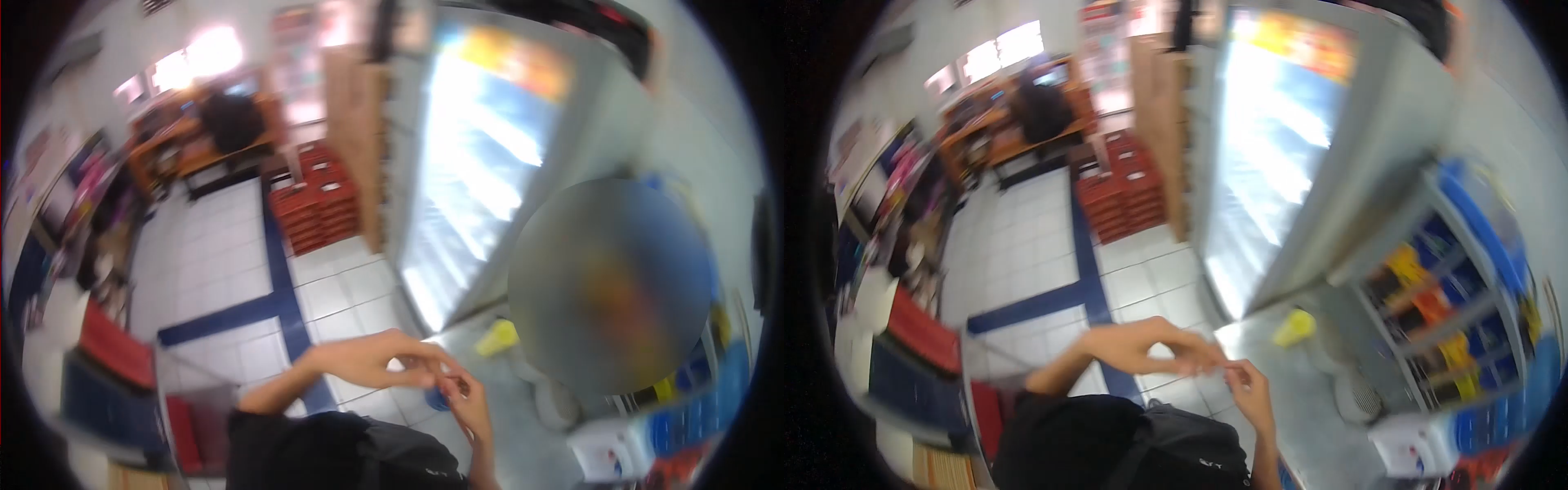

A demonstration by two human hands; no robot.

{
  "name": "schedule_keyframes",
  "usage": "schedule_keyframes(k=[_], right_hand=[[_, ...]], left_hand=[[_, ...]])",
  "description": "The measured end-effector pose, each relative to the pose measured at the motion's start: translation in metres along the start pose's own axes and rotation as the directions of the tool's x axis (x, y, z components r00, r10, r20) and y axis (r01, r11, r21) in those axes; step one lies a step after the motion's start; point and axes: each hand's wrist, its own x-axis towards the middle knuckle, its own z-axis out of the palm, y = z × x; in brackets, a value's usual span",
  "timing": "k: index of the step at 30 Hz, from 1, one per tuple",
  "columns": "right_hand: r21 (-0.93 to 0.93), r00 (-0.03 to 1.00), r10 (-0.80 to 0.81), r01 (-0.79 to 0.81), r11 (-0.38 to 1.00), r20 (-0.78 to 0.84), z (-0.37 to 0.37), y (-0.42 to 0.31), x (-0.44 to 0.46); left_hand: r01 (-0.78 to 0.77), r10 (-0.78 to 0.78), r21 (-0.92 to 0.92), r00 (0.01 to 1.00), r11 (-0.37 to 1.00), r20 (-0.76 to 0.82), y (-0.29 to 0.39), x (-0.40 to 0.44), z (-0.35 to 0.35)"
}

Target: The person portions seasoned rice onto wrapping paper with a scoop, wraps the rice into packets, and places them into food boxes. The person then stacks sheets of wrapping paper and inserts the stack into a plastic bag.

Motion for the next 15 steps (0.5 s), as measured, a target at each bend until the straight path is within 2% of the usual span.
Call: schedule_keyframes(k=[1,2,3,4,5,6,8,10,12,13,14,15], right_hand=[[0.122,0.993,0.095,-0.103,0.987,0.077,0.031,0.022,0.008],[0.227,0.975,0.169,-0.199,0.953,0.146,0.065,0.035,0.030],[0.216,0.969,0.137,-0.182,0.959,0.205,0.103,0.039,0.049],[0.336,0.925,0.281,-0.358,0.871,0.256,0.139,0.043,0.058],[0.429,0.852,0.416,-0.521,0.738,0.318,0.172,0.044,0.073],[0.394,0.836,0.407,-0.537,0.746,0.368,0.200,0.040,0.095],[0.480,0.719,0.385,-0.681,0.552,0.578,0.274,0.044,0.126],[0.382,0.653,0.388,-0.723,0.575,0.651,0.344,0.011,0.166],[0.260,0.511,0.302,-0.760,0.595,0.805,0.405,-0.022,0.205],[0.254,0.505,0.292,-0.757,0.602,0.812,0.439,-0.022,0.218],[0.358,0.486,0.155,-0.791,0.496,0.860,0.482,-0.017,0.233],[0.401,0.475,0.072,-0.806,0.435,0.877,0.514,-0.025,0.248]], left_hand=[[0.077,-0.072,0.001,0.934,0.997,-0.349,-0.041,-0.039,0.007],[0.142,-0.107,0.001,0.755,0.990,-0.647,-0.076,-0.074,0.012],[0.152,-0.105,0.006,0.709,0.988,-0.698,-0.103,-0.112,0.016],[0.160,-0.218,-0.157,0.519,0.975,-0.826,-0.129,-0.150,0.027],[0.120,-0.334,-0.312,0.307,0.942,-0.891,-0.143,-0.181,0.026],[0.112,-0.342,-0.323,0.249,0.940,-0.906,-0.137,-0.200,0.014],[0.014,-0.287,-0.287,0.081,0.958,-0.954,-0.122,-0.246,-0.001],[0.003,-0.262,-0.262,-0.005,0.965,-0.965,-0.103,-0.280,-0.039],[0.126,0.049,0.037,-0.093,0.991,-0.994,-0.105,-0.305,-0.080],[0.190,0.153,0.131,-0.110,0.973,-0.982,-0.115,-0.313,-0.098],[0.201,0.168,0.142,-0.119,0.969,-0.979,-0.137,-0.318,-0.122],[0.426,0.327,0.299,0.009,0.854,-0.945,-0.171,-0.323,-0.150]])
